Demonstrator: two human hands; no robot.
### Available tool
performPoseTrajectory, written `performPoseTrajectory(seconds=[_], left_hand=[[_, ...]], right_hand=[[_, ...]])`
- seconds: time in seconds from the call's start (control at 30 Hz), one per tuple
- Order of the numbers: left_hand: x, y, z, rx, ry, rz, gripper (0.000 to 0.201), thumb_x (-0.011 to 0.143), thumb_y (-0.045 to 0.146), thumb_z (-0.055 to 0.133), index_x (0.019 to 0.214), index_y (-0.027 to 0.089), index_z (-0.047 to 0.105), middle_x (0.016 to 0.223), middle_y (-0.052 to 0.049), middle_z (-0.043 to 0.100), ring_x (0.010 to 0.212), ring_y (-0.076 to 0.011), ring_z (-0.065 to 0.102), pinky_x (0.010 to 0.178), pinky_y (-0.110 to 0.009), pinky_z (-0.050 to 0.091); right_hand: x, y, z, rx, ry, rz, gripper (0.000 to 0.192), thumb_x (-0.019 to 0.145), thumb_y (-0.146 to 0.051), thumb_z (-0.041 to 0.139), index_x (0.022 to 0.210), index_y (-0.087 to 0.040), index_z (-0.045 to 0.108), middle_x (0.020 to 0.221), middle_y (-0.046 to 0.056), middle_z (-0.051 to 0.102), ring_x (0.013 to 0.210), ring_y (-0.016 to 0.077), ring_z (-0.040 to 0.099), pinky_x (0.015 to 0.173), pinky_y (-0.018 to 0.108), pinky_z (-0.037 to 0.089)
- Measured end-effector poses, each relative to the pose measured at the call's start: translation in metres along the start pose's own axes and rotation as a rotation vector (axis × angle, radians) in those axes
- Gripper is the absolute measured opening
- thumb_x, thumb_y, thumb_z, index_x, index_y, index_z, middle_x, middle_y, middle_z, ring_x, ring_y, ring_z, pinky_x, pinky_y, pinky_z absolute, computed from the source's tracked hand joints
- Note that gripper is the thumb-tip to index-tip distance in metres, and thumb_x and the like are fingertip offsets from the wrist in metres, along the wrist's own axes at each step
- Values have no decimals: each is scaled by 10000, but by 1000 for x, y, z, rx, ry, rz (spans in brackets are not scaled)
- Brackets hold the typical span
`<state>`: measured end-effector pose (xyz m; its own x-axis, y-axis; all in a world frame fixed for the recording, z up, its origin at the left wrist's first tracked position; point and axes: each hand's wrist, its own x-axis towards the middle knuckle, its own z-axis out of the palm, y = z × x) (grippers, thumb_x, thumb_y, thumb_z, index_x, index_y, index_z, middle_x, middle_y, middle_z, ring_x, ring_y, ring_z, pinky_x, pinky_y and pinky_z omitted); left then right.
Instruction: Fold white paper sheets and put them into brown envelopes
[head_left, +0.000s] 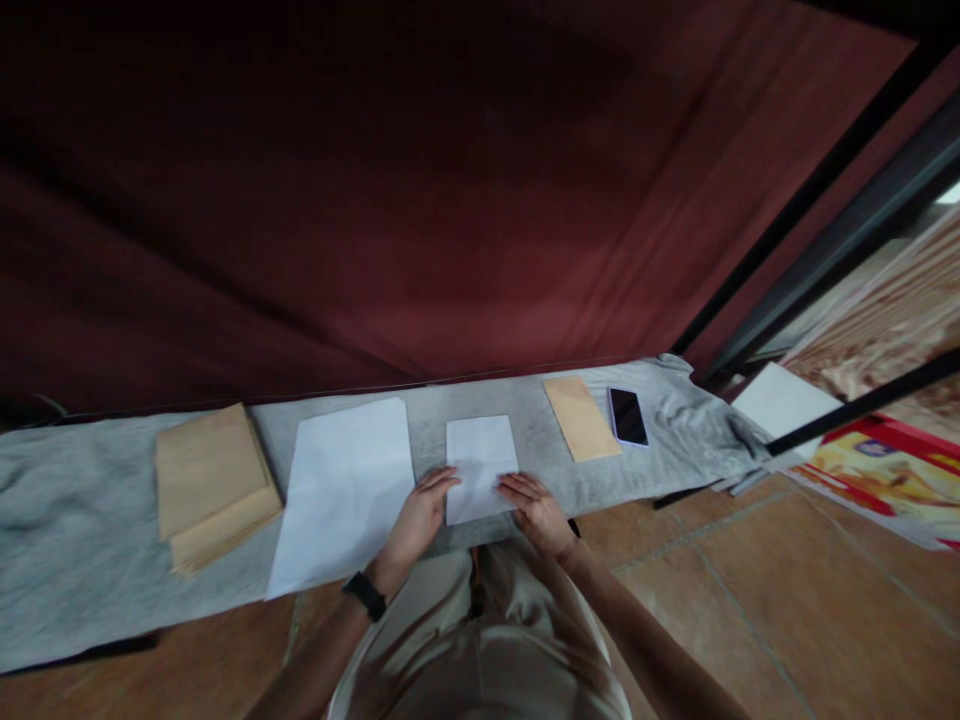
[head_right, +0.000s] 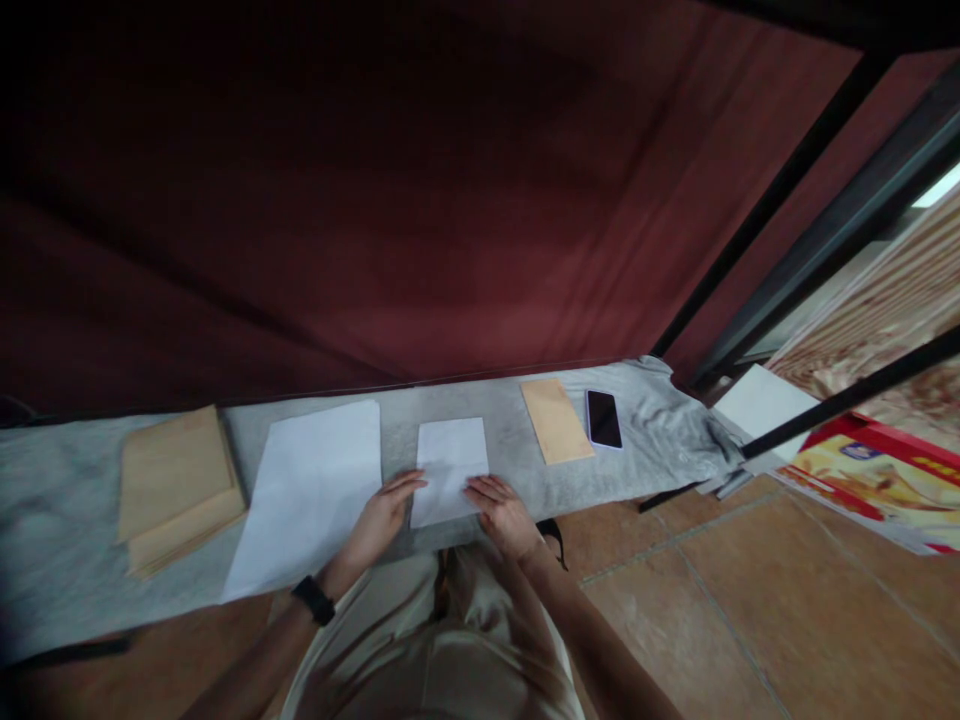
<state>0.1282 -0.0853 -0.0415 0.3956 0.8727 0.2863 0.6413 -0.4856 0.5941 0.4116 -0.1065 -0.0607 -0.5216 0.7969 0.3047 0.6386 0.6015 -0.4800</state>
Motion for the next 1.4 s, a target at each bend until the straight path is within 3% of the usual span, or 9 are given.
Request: performPoseTrajectory(seconds=[0.13, 0.23, 0.33, 0.47, 0.67, 0.83, 1.1, 1.27, 1.4], left_hand=[[40, 21, 18, 58, -88, 38, 451, 998, 166, 403, 1404, 196, 599, 1508, -99, 571, 1429, -204, 493, 1193, -437, 431], [72, 31, 38, 182, -186, 80, 462, 1030, 285, 422, 1466, 183, 536, 1593, -110, 469, 1502, -222, 391, 1243, -448, 342], [93, 30, 52, 301, -236, 82, 474, 1039, 324, 415, 1489, 206, 510, 1623, -96, 428, 1532, -231, 333, 1268, -474, 267], [102, 16, 53, 356, -188, 47, 482, 1042, 355, 400, 1503, 248, 493, 1618, -73, 440, 1537, -248, 324, 1269, -514, 234], [89, -3, 40, 305, -63, -37, 510, 1032, 351, 396, 1505, 190, 498, 1591, -125, 463, 1523, -273, 356, 1256, -529, 263], [62, -7, 34, 294, -14, -63, 511, 1021, 327, 425, 1501, 173, 504, 1580, -144, 473, 1511, -278, 378, 1257, -520, 275], [-10, 9, 15, 212, -232, 131, 626, 933, 451, 645, 1511, 275, 481, 1614, -90, 442, 1512, -281, 374, 1247, -557, 294], [-12, 7, 8, 114, -133, 62, 354, 976, 259, 541, 1306, 247, 670, 1405, -79, 661, 1334, -236, 592, 1161, -482, 457], [-10, 9, 4, 40, -78, -23, 267, 994, 266, 509, 1133, 237, 735, 1153, -68, 774, 1080, -222, 723, 992, -401, 583]], right_hand=[[0, -4, -1, 4, 20, 5, 583, 843, -59, 553, 1398, -221, 626, 1484, 94, 594, 1384, 250, 543, 1211, 522, 401], [1, -4, -1, 7, 24, 6, 596, 827, -61, 557, 1401, -210, 624, 1470, 104, 605, 1377, 251, 550, 1213, 523, 397], [1, -3, 0, 11, 28, 14, 596, 811, -61, 562, 1381, -217, 639, 1463, 99, 613, 1372, 253, 554, 1213, 525, 395], [0, -2, 2, 26, 24, 20, 616, 798, -55, 556, 1381, -236, 636, 1485, 83, 595, 1377, 250, 551, 1213, 528, 395], [-1, -2, 2, 56, 39, 32, 598, 816, -84, 564, 1393, -230, 627, 1476, 93, 602, 1378, 266, 549, 1203, 543, 405], [-1, 0, 5, 67, 96, 58, 556, 831, -120, 598, 1375, -231, 640, 1458, 102, 615, 1370, 274, 554, 1191, 554, 416], [1, 3, 5, 151, 136, 88, 396, 881, -125, 609, 1236, -253, 729, 1329, 73, 711, 1278, 241, 632, 1188, 546, 412], [4, 1, -2, 229, 173, 133, 295, 968, -207, 568, 1186, -278, 753, 1210, 36, 768, 1194, 228, 683, 1158, 513, 448], [1, 0, -8, 254, 155, 141, 272, 999, -259, 561, 1179, -304, 759, 1175, 15, 781, 1154, 216, 698, 1099, 446, 510]])
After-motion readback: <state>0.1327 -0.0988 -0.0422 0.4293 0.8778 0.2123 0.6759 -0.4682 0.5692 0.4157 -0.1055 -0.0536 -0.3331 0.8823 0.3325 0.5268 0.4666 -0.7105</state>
